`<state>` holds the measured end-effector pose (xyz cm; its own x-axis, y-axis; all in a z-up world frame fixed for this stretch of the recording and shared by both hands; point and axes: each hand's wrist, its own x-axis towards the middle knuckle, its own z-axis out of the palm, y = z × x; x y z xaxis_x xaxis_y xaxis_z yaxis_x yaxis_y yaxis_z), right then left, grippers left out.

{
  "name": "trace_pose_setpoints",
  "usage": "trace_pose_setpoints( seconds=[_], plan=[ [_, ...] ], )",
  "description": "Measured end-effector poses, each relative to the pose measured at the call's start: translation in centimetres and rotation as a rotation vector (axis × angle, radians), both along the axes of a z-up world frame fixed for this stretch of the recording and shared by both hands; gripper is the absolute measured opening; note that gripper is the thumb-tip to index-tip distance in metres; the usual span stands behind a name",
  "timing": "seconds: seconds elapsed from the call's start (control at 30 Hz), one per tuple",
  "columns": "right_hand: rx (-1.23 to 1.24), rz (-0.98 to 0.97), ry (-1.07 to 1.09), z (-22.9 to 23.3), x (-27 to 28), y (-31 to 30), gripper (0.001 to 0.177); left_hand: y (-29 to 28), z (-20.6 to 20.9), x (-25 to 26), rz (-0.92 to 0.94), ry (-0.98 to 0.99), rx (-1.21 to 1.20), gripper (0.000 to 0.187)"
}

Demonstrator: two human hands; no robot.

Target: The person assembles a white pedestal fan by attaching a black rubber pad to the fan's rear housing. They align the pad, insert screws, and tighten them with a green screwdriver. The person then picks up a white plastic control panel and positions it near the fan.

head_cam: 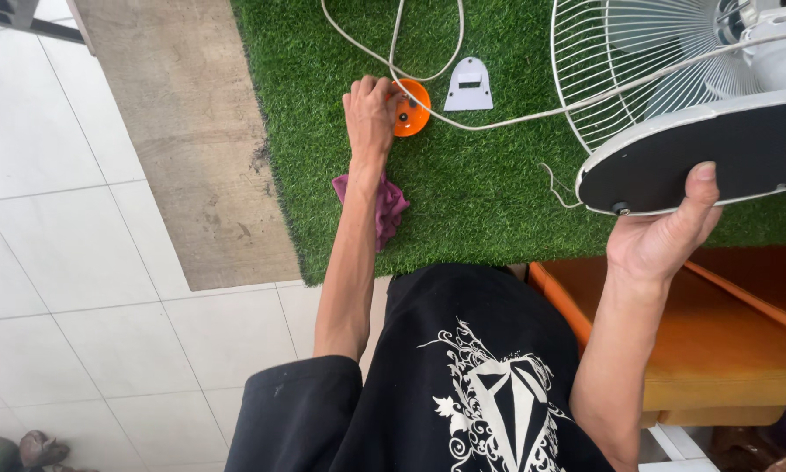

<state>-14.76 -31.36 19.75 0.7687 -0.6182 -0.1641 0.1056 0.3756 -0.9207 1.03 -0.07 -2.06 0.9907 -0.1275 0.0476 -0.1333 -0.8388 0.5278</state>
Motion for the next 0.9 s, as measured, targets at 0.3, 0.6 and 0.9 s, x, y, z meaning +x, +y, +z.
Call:
trace_pose_setpoints(
  seconds=[0.3, 0.6, 0.9],
  plan=[
    [0.000, -0.016, 0.029, -0.4, -0.3, -0.1, 0.076, 1.0, 0.4, -0.6, -0.034, 0.042, 0.071, 0.033],
    [-0.008, -0.013, 0.017, -0.5, -0.3, -0.4, 0.077, 0.8, 0.9, -1.1, 0.001, -0.001, -0.033, 0.021],
    [0.004, -0.014, 0.016, -0.6, -0.3, -0.3, 0.076, 1.6, 6.1, -3.3, 0.193, 0.434, -0.913, 0.020]
  ],
)
